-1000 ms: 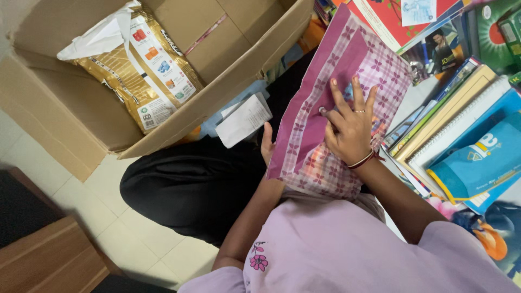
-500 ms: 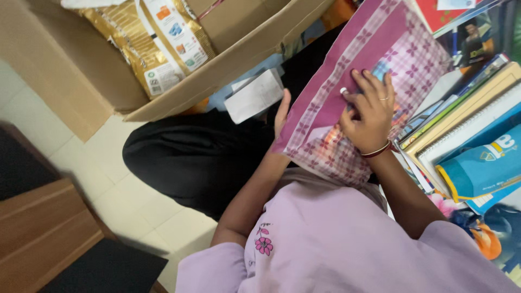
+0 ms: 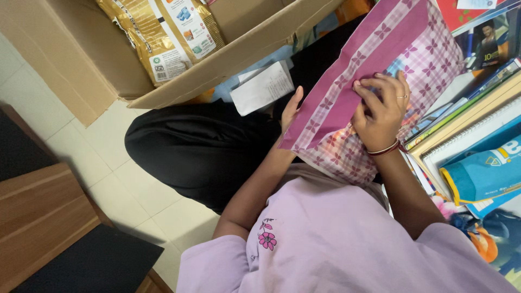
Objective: The person wipes the inside of a cardboard box with a white cloth. They then place a gold package and a pink patterned pouch into the box.
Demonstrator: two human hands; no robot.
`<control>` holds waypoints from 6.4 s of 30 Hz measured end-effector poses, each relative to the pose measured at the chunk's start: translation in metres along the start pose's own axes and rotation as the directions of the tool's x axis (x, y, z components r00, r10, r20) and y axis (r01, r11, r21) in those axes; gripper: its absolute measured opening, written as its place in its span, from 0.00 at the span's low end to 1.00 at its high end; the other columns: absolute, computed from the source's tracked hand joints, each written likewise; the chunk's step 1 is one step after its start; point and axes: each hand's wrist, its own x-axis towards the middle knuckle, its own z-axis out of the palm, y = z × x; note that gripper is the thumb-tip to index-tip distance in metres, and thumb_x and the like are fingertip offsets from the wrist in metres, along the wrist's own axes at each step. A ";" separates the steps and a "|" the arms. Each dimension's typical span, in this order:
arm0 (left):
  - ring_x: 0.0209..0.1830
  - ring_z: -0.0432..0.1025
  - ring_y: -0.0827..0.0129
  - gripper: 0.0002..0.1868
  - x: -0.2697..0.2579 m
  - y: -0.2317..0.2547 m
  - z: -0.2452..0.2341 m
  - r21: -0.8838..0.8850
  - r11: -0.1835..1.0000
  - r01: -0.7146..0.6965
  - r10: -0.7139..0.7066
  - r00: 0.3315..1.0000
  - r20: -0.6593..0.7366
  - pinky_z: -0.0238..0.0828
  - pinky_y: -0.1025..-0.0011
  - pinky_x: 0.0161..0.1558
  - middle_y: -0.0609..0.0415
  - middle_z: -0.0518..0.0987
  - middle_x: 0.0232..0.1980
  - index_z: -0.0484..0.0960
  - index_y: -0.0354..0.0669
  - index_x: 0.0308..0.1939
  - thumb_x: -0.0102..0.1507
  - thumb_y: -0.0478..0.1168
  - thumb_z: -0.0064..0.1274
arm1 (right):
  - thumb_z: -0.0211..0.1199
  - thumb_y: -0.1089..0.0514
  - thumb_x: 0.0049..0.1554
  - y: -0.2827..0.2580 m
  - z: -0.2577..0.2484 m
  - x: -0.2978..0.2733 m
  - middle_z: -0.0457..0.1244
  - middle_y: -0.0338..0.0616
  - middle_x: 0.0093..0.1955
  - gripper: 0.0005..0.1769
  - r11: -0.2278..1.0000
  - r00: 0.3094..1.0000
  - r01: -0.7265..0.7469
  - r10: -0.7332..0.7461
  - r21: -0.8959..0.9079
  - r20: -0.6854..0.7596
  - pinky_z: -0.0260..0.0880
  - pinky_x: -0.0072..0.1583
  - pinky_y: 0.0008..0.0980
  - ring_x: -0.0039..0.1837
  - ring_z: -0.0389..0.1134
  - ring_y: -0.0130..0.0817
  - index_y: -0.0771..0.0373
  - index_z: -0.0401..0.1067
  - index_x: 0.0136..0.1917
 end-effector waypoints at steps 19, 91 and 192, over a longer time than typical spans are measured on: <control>0.64 0.75 0.50 0.37 -0.005 0.001 -0.014 -0.058 0.998 0.002 0.000 0.999 0.042 0.70 0.55 0.68 0.35 0.77 0.66 0.70 0.29 0.71 0.74 0.61 0.41 | 0.66 0.62 0.49 -0.004 -0.003 0.003 0.63 0.46 0.60 0.17 0.990 1.000 -0.004 0.000 -0.142 -0.025 0.47 0.71 0.52 0.66 0.58 0.45 0.53 0.83 0.52; 0.61 0.75 0.39 0.36 0.022 -0.028 0.147 0.969 -0.233 0.087 0.178 0.983 -0.045 0.72 0.56 0.58 0.27 0.77 0.57 0.46 0.38 0.75 0.68 0.29 0.47 | 0.69 0.57 0.43 0.027 -0.135 0.159 0.64 0.28 0.71 0.11 0.785 0.532 0.306 -0.611 0.539 0.587 0.31 0.79 0.74 0.83 0.51 0.38 0.43 0.77 0.40; 0.55 0.75 0.72 0.17 0.040 -0.040 0.044 0.749 0.659 -0.069 0.329 0.922 -0.204 0.68 0.70 0.60 0.54 0.81 0.56 0.78 0.36 0.61 0.68 0.33 0.53 | 0.69 0.57 0.57 -0.009 -0.020 0.027 0.64 0.43 0.49 0.09 0.980 0.985 -0.171 0.172 -0.100 0.001 0.56 0.53 0.44 0.53 0.65 0.44 0.62 0.74 0.48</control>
